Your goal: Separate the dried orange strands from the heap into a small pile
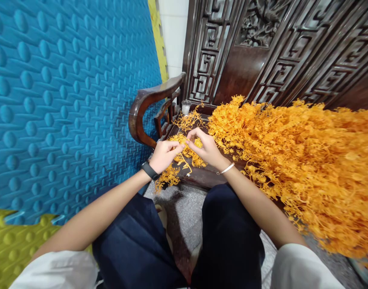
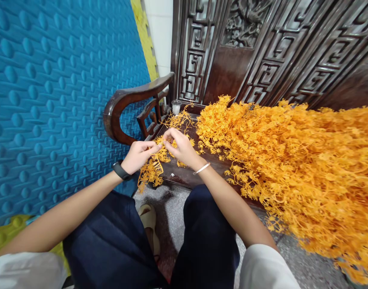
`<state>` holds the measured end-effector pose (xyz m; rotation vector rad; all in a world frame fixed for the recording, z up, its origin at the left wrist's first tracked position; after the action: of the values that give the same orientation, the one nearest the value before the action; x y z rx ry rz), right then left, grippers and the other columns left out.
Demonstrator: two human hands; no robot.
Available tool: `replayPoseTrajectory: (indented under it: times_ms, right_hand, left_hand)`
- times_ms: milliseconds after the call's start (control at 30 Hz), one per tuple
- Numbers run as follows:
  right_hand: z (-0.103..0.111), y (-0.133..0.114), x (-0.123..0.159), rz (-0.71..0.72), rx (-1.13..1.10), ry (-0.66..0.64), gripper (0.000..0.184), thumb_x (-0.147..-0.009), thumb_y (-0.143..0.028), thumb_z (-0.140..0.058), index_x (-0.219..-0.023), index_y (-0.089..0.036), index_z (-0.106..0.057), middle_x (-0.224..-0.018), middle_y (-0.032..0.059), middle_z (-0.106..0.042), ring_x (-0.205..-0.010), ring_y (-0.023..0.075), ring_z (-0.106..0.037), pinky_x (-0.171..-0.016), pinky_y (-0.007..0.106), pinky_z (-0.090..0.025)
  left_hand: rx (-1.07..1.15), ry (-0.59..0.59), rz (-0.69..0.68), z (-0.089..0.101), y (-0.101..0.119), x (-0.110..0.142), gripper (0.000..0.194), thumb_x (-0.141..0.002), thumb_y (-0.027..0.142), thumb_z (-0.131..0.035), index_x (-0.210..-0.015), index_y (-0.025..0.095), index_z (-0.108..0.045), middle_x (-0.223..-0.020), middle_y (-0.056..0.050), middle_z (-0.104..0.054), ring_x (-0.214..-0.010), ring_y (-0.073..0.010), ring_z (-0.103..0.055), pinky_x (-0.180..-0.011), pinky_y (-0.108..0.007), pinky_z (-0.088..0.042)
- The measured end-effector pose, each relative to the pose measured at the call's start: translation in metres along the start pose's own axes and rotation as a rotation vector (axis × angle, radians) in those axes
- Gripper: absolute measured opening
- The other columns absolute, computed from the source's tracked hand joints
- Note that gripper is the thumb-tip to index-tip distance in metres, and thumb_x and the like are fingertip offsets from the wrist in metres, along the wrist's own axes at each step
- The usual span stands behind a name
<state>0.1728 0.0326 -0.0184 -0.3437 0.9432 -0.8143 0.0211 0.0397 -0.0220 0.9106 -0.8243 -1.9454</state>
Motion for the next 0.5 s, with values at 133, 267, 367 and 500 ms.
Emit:
replayPoseTrajectory:
  times_ms: [133,267,367,500]
  right_hand:
    - [-0.006,0.003,-0.003,0.053,0.109,0.022,0.007,-0.085,-0.015,-0.043,-0.085,-0.021,-0.047,-0.083,0.0041,-0.052,-0.079,0.0171,-0.049,-0.074,0.033,-0.042]
    - [-0.014,-0.002,-0.006,0.070,0.304,0.024,0.012,-0.084,-0.010,-0.039,-0.084,-0.019,-0.047,-0.080,0.0061,-0.050,-0.080,0.0200,-0.046,-0.075,0.035,-0.041]
    - [-0.022,-0.010,-0.009,0.087,0.451,0.008,0.015,-0.086,-0.010,-0.036,-0.085,-0.018,-0.049,-0.082,0.0082,-0.051,-0.080,0.0218,-0.044,-0.075,0.036,-0.039]
    - [-0.023,-0.004,-0.017,0.087,0.519,0.009,0.017,-0.085,-0.010,-0.036,-0.086,-0.017,-0.052,-0.084,0.0095,-0.052,-0.084,0.0234,-0.044,-0.078,0.038,-0.038]
  left_hand:
    - [-0.037,0.034,0.015,-0.003,0.001,0.000,0.039,-0.078,0.036,-0.047,-0.048,0.018,-0.030,-0.049,0.005,-0.024,-0.051,-0.0083,-0.024,-0.052,-0.025,-0.019]
    - [-0.076,0.090,0.050,-0.006,-0.001,-0.004,0.036,-0.076,0.029,-0.047,-0.046,0.017,-0.031,-0.047,0.005,-0.024,-0.050,-0.0081,-0.025,-0.053,-0.025,-0.019]
    - [-0.099,0.137,0.076,-0.005,-0.004,-0.010,0.037,-0.075,0.027,-0.047,-0.045,0.017,-0.029,-0.046,0.005,-0.023,-0.050,-0.0079,-0.026,-0.053,-0.026,-0.018]
    - [-0.109,0.170,0.084,-0.005,-0.002,-0.008,0.037,-0.075,0.025,-0.047,-0.045,0.017,-0.028,-0.046,0.005,-0.022,-0.050,-0.0079,-0.026,-0.053,-0.026,-0.018]
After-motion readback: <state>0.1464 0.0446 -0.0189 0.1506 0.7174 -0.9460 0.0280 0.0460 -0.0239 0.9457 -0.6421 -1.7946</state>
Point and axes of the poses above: each hand's wrist, its own x-axis away from the middle knuckle, its own z-axis out of the back of the hand, y = z × x, the point moved 3 cm from there along -x, towards the middle knuckle
